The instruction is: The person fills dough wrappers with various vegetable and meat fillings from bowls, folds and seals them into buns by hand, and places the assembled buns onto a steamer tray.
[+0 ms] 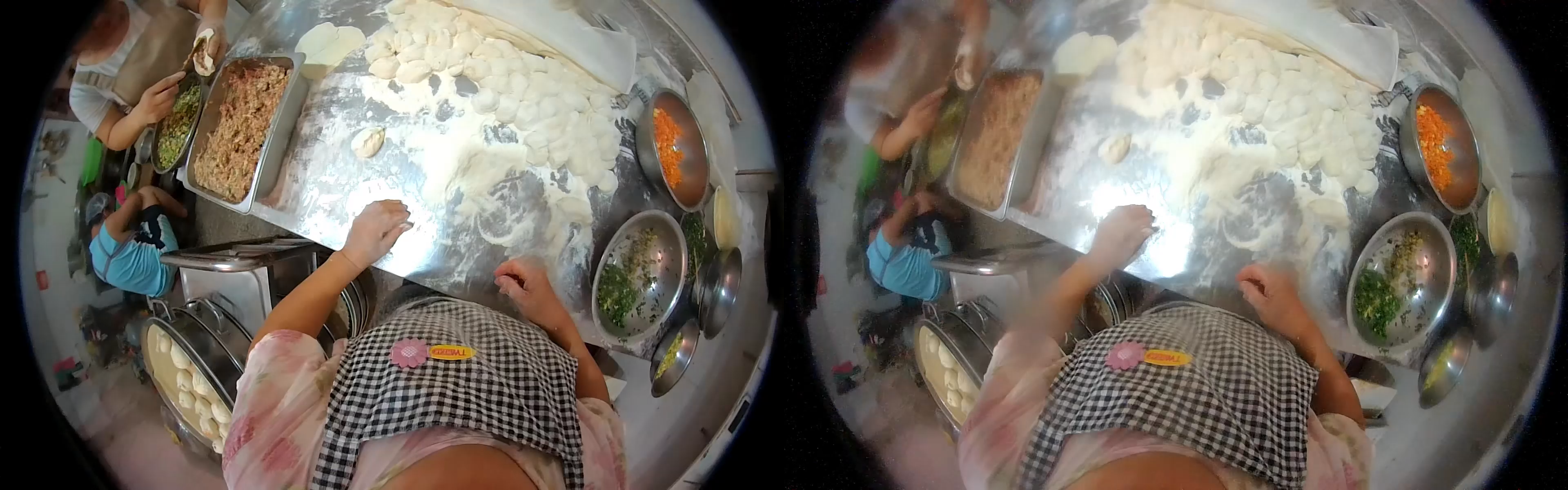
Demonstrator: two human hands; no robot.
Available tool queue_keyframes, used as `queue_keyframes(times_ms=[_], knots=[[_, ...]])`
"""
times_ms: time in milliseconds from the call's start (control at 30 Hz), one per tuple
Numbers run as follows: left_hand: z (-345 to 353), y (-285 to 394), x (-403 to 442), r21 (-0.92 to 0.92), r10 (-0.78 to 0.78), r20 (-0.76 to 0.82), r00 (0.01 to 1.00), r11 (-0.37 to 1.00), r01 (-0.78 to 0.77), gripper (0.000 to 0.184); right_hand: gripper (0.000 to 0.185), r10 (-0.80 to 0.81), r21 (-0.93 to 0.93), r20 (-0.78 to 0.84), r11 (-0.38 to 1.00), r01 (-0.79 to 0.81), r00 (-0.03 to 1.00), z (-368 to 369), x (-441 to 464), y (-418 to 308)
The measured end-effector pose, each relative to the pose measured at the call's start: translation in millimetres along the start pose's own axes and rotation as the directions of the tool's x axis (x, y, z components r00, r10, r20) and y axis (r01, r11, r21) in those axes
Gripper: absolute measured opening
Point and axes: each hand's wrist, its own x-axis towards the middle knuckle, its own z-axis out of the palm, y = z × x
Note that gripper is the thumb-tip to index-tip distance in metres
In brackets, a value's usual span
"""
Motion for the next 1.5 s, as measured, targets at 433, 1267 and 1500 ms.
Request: queue_keyframes(times_ms=[433, 1267, 1500], knots=[[-23, 72, 64, 0.426, -0.244, -0.063, 0.968, 0.870, 0.247, 0.082, 0.017, 0.067, 0.086, -0.083, 0.995, -0.060, 0.994, 22, -5, -3], [-81, 115, 25, -0.926, -0.534, 0.177, 0.827, 0.194, 0.324, 0.025, 0.027, -0.142, 0.019, -0.135, 0.989, 0.146, 0.981, 61, 88, -89], [-88, 126, 45, -0.659, 0.015, 0.467, 0.884, 0.673, 0.336, 0.034, 0.019, -0.395, -0.358, -0.051, 0.865, 0.352, 0.917, 46, 48, -82]])
